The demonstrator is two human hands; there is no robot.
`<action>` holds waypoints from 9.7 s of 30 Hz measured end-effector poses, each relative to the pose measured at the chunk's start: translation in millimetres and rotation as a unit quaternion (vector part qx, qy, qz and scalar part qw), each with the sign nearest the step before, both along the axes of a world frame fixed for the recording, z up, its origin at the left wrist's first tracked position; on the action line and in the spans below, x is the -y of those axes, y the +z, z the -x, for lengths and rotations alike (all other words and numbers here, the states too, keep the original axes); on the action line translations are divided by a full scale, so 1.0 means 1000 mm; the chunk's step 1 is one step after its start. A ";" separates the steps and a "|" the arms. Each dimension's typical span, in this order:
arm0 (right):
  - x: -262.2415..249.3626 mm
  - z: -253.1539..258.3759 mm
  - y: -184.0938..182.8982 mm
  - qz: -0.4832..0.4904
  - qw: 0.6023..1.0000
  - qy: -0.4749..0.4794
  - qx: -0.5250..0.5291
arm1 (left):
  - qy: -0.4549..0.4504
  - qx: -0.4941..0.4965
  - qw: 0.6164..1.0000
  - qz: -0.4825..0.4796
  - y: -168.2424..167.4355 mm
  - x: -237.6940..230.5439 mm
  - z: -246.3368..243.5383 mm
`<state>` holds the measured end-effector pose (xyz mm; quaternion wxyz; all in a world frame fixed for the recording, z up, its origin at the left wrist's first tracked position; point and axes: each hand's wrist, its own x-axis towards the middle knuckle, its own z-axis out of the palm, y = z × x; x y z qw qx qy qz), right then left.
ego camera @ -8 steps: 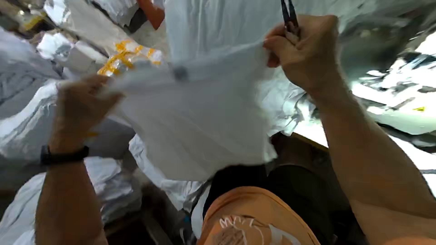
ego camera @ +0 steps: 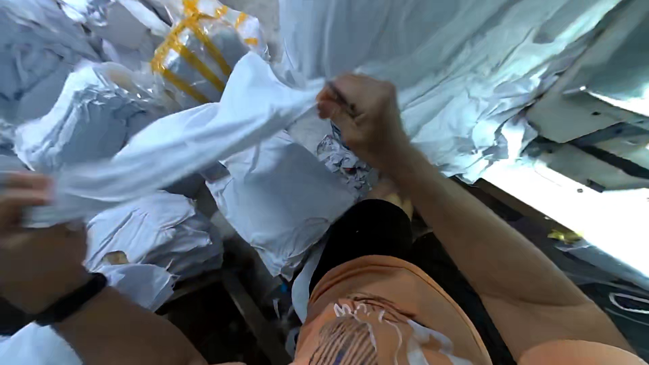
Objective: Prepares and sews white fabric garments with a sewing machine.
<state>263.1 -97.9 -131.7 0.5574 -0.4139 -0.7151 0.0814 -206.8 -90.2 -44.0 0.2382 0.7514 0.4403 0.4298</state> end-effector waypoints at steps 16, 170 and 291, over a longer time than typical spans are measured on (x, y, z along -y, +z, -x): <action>0.134 -0.117 -0.136 0.080 0.938 -0.329 0.080 | -0.259 -0.277 0.899 0.220 -0.140 -0.030 -0.311; 0.186 -0.171 -0.115 0.124 0.903 -0.320 -0.259 | -0.427 -0.054 0.896 -0.113 -0.149 -0.041 -0.486; 0.195 -0.173 -0.126 0.350 0.827 -0.265 -0.351 | -0.404 -0.008 0.875 0.268 -0.186 -0.038 -0.486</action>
